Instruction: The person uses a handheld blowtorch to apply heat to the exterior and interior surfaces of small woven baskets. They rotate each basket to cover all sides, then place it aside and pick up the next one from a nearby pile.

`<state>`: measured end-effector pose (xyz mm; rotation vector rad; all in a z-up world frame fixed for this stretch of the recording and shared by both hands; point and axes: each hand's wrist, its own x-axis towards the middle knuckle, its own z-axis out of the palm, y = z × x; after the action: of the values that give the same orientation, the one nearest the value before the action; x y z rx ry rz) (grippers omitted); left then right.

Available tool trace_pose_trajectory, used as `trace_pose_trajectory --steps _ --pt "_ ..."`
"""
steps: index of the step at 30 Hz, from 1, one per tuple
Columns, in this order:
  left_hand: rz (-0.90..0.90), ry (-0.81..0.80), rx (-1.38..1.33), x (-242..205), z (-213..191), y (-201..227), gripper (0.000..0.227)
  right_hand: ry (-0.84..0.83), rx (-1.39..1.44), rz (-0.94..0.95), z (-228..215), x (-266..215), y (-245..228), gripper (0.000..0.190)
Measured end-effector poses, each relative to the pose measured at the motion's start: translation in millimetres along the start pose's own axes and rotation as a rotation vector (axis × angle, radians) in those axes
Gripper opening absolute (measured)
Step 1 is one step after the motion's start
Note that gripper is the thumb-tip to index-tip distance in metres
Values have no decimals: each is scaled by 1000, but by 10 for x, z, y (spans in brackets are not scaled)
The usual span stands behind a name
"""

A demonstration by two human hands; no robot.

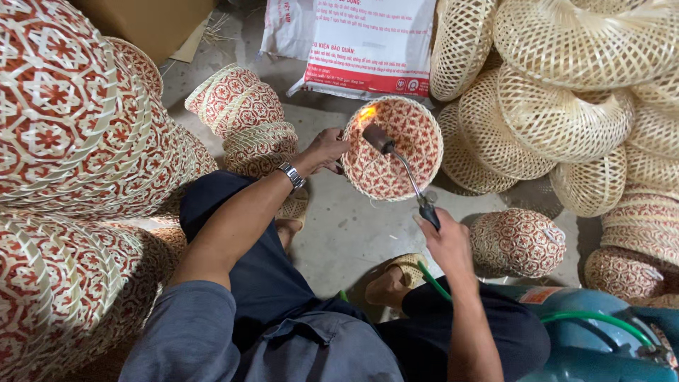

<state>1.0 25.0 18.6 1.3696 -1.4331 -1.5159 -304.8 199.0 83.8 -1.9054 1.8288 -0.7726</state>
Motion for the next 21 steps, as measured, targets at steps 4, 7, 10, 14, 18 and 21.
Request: trace_pose_trajectory --steps 4,7,10,14,18,21 --pt "52 3 -152 -2 42 -15 47 29 43 80 122 8 -264 24" --pt "10 -5 -231 80 43 -151 49 47 -22 24 127 16 -284 25" --pt "6 9 -296 127 61 -260 52 97 -95 24 131 -24 -216 22" --pt "-3 44 -292 152 79 -317 56 75 -26 30 111 -22 -251 24" --pt "-8 107 -298 222 166 -415 58 198 -17 -47 146 41 -362 21" --pt "13 169 -236 254 182 -483 58 142 -10 -24 89 88 -461 23"
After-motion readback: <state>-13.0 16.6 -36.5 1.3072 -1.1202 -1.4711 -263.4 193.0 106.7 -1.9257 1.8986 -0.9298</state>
